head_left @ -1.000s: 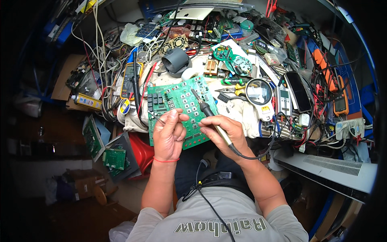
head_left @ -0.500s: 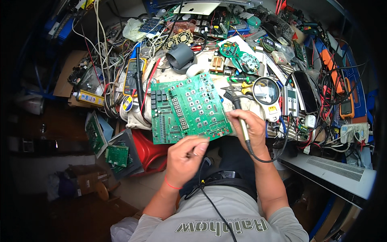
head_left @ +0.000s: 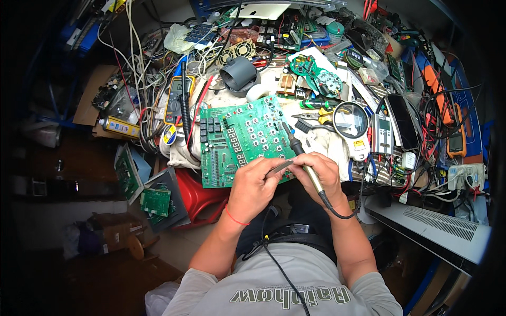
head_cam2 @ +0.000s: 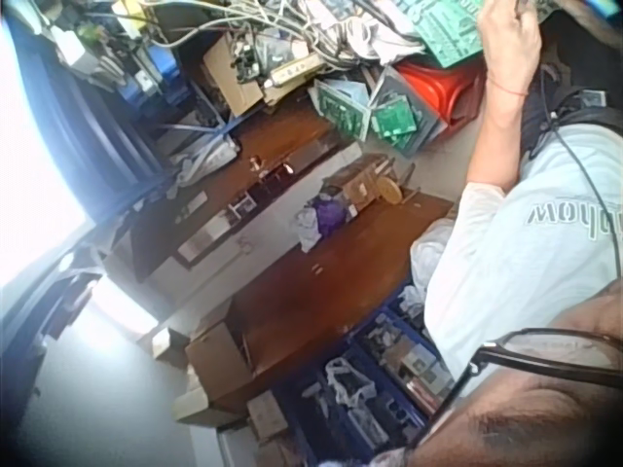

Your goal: The person uses a multimeter to test points on a green circuit board, then uses a soldering iron to reflow solder on several joints. They repeat testing and soldering steps on the same board.

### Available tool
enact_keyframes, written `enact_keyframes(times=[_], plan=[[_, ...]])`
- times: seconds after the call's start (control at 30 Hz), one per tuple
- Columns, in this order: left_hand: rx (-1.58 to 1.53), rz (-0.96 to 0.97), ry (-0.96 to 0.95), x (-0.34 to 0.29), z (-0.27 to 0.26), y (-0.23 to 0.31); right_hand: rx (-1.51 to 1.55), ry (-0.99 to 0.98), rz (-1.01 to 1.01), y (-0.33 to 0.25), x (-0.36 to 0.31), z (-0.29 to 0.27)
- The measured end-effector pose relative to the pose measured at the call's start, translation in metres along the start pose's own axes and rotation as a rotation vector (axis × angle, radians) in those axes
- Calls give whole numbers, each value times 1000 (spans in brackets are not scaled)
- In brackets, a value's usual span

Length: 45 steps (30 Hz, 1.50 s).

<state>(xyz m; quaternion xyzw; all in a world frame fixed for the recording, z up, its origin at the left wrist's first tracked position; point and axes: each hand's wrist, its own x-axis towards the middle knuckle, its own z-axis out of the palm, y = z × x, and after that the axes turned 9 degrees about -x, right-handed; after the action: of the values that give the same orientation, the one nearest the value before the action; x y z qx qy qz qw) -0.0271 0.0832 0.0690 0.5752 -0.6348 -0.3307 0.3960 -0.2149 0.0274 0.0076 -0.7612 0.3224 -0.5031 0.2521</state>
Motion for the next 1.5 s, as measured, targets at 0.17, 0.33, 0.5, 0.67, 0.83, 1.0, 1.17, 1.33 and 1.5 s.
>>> enact_keyframes(times=[0.17, 0.33, 0.5, 0.67, 0.83, 1.0, 1.17, 1.33, 1.5], plan=[[7, 29, 64, 3, -15, -5, -30, 31, 4, 12, 1, -5], [97, -83, 325, 14, -36, -20, 307, 220, 332, 21, -13, -10], [20, 33, 438, 27, -20, -39, 306, 191, 393, 31, -26, -1], [96, 139, 506, 35, -5, -54, 305, 256, 455, 35, -31, 10], [178, 207, 505, 35, -1, -62, 266, 211, 477, 35, -27, 9], [305, 251, 509, 35, 1, -63, 168, 114, 387, 37, -26, 5], [368, 291, 517, 36, 3, -64, 169, 186, 335, 38, -25, 10], [390, 304, 500, 37, 3, -66, 147, 149, 305, 40, -23, 8], [412, 318, 502, 38, 4, -66, 96, 126, 238, 41, -21, 5]])
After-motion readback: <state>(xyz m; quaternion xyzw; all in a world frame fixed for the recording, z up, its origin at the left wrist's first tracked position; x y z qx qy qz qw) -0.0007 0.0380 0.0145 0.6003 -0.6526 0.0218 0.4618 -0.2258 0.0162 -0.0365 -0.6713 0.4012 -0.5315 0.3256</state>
